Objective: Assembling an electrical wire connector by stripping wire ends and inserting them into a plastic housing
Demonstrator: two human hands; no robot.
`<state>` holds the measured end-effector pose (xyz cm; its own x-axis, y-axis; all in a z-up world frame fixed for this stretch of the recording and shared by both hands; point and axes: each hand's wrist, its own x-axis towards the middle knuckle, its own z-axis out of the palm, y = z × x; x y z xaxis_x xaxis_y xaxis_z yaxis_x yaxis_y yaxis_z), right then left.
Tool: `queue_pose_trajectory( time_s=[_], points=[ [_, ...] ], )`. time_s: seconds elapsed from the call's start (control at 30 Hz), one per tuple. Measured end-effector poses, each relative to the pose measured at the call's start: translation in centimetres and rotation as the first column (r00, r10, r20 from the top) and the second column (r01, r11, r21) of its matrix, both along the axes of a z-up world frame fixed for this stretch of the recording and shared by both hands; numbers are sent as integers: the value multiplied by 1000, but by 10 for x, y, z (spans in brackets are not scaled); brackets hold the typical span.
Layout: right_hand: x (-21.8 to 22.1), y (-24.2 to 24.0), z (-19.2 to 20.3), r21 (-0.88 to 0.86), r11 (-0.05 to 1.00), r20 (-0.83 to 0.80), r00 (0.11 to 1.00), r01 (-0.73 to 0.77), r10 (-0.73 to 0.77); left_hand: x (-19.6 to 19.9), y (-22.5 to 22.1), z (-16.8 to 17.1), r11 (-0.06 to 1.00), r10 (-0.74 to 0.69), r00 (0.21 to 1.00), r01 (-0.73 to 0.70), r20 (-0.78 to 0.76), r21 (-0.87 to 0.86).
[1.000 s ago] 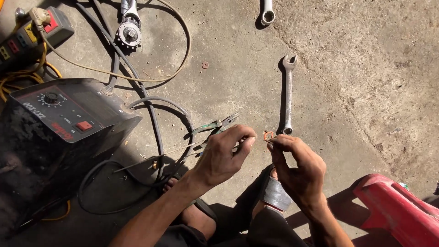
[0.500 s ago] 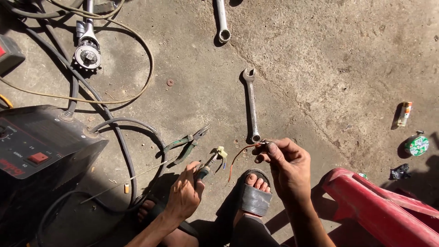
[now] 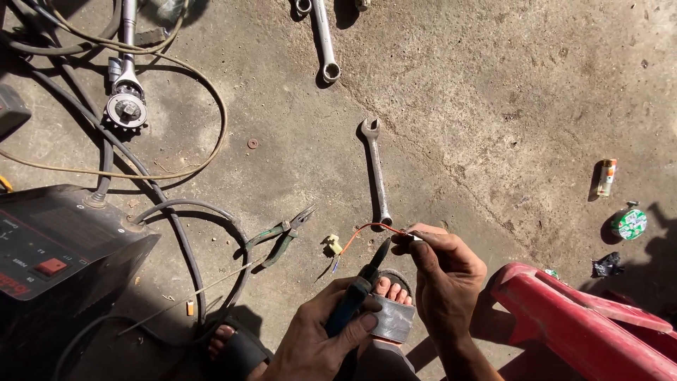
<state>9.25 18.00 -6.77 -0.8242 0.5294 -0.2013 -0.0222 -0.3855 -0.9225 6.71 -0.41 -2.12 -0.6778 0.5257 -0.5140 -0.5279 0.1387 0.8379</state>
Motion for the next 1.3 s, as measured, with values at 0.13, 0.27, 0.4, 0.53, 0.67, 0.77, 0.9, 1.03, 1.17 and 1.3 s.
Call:
queue_pose_trajectory(
  time_s=[0.13, 0.27, 0.4, 0.53, 0.67, 0.77, 0.9, 1.03, 1.17, 1.3],
  points=[
    [5, 0, -1, 103, 995, 31, 1000, -8, 5, -13, 12, 14, 1000, 24, 996, -24, 81, -4],
    [1, -6, 11, 308, 950, 73, 997, -48, 27, -2, 8, -4, 999, -10, 990, 4, -142, -44],
    [-1, -11, 16, 317, 948, 46, 999, -26, 12, -3, 6, -1, 998, -10, 990, 1, -143, -65],
    [-3, -12, 17, 271, 963, 32, 999, -5, -4, 5, 5, -6, 964, -55, 900, -65, -432, -259],
    [-1, -11, 15, 277, 961, 42, 999, -12, 1, 10, 3, -18, 873, -225, 715, -154, -662, -463],
    [10, -8, -2, 221, 975, 47, 999, -9, -2, 5, 6, -19, 855, -267, 615, -204, -742, -477],
    [16, -7, -12, 200, 980, 52, 998, 7, -18, 3, 9, -16, 857, -270, 580, -220, -769, -467],
    [15, -10, -10, 208, 978, 33, 999, 21, -29, 3, 8, -17, 851, -293, 538, -230, -790, -472],
    [11, -14, -1, 316, 949, 14, 1000, 3, -8, 2, 7, -17, 848, -309, 518, -230, -798, -477],
    [14, -15, -1, 321, 947, 20, 1000, 5, -12, 2, 6, -21, 873, -273, 544, -207, -793, -442]
  ],
)
